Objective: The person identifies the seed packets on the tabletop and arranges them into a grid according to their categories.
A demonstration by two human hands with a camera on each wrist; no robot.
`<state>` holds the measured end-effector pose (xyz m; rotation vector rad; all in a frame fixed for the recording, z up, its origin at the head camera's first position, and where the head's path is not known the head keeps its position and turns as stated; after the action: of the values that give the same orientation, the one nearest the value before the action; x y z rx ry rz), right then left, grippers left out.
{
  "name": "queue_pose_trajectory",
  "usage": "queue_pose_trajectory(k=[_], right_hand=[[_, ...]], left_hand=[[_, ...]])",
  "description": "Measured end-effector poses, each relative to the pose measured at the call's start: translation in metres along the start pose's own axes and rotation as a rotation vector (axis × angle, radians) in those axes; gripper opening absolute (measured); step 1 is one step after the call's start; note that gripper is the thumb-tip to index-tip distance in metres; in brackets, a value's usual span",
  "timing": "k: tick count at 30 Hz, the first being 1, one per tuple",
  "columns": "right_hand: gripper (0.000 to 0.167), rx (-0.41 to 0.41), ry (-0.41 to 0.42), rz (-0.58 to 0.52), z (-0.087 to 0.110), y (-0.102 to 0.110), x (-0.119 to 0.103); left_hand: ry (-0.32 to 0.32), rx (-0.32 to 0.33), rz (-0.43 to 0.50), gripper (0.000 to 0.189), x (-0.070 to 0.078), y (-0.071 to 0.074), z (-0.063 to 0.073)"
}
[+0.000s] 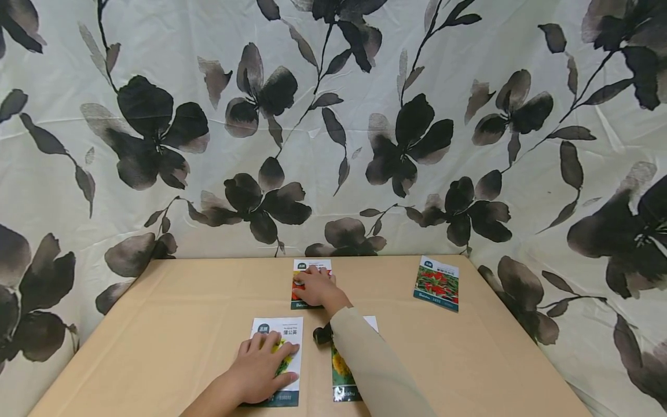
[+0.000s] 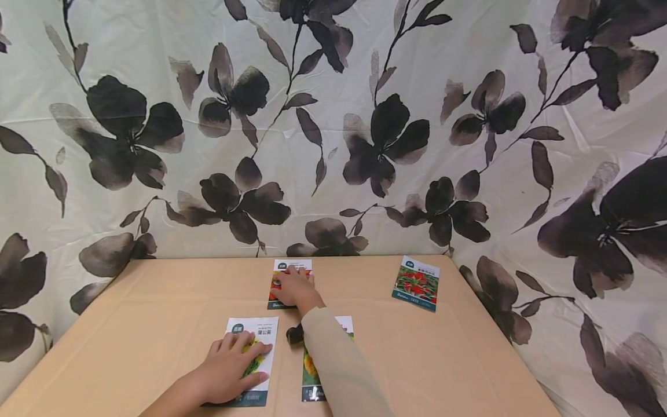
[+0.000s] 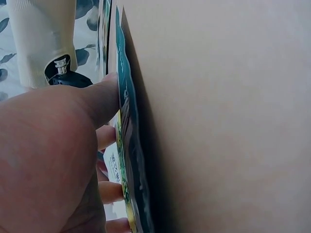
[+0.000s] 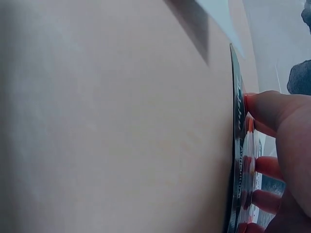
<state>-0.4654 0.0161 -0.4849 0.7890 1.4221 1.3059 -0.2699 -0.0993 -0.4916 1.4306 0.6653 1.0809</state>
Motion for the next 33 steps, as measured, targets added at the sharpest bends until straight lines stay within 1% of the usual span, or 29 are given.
queue_pose_trajectory(k=[11, 16, 24, 33], right_hand=[[0.042, 0.001, 0.003, 0.004, -0.001, -0.005, -0.007], [0.043, -0.010, -0.003, 0.014, -0.002, -0.007, -0.010], [0.045, -0.023, -0.002, 0.030, -0.001, -0.004, -0.015], [0.044, -0.018, -0.009, 0.031, -0.001, -0.004, -0.019]], left_hand=[[-0.009, 0.010, 0.004, 0.060, -0.001, 0.002, 0.001], [-0.010, 0.001, 0.000, 0.060, -0.001, 0.003, 0.000], [-0.002, -0.004, 0.006, 0.060, 0.000, 0.004, -0.001], [-0.001, -0.010, 0.022, 0.060, 0.000, 0.005, -0.001]])
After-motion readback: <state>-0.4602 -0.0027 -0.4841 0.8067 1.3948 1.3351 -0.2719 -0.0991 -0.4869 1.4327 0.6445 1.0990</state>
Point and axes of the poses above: each hand's wrist, its own z-axis away from the middle knuckle, its own y-axis out of the back of the hand, x = y × z, the point moved 3 cm from there along -z, towards the middle knuckle, and after that the axes turned 10 degrees about -y, right-handed, at the moved point
